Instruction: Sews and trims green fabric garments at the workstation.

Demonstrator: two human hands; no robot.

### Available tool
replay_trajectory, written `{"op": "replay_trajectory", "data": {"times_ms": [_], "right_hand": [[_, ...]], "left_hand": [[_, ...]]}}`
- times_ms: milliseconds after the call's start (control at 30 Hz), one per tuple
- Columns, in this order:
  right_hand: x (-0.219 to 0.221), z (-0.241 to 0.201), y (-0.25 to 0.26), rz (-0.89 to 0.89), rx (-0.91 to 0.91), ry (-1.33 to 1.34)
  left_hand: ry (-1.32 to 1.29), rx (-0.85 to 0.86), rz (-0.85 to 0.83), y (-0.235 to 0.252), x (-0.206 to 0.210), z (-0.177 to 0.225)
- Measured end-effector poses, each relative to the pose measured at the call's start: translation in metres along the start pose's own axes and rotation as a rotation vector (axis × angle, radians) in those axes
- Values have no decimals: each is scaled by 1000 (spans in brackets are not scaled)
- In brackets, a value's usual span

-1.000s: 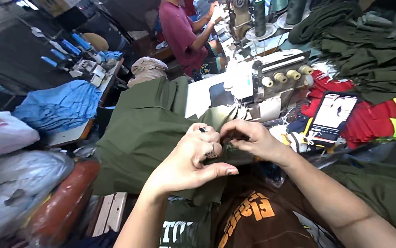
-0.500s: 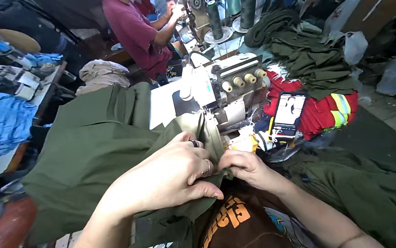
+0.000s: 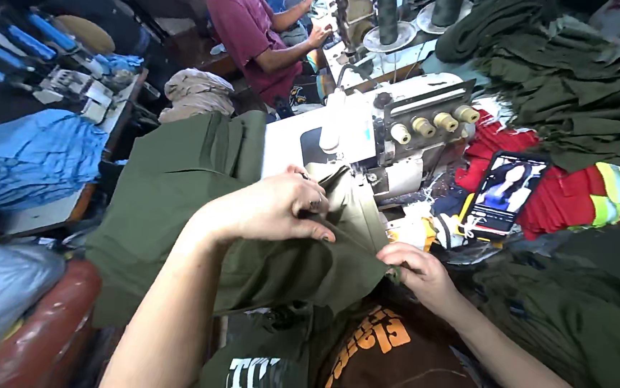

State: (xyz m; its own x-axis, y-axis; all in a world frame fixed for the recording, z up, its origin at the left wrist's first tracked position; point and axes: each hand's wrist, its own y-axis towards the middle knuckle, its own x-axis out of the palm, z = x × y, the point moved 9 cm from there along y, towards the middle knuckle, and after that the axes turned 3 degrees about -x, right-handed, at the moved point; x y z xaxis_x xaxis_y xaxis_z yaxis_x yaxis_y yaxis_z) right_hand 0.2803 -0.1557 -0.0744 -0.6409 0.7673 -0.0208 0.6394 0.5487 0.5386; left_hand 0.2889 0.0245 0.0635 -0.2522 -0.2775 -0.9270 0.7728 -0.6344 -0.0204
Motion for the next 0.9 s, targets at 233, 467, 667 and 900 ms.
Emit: {"op": "replay_trajectory", "data": {"times_ms": [233,467,667,900], "right_hand": [[-6,37,46,53,-15,76],[-13,59,65,101,11,48],[-15,59,61,78,-29,10],[-16,56,52,39,-87,-60]], "left_hand": [[-29,-80,191,1,-29,-15],[225,-160,333,16,-5,28],[300,-359,383,36,59,40],[309,-327,342,37,70,20]]}}
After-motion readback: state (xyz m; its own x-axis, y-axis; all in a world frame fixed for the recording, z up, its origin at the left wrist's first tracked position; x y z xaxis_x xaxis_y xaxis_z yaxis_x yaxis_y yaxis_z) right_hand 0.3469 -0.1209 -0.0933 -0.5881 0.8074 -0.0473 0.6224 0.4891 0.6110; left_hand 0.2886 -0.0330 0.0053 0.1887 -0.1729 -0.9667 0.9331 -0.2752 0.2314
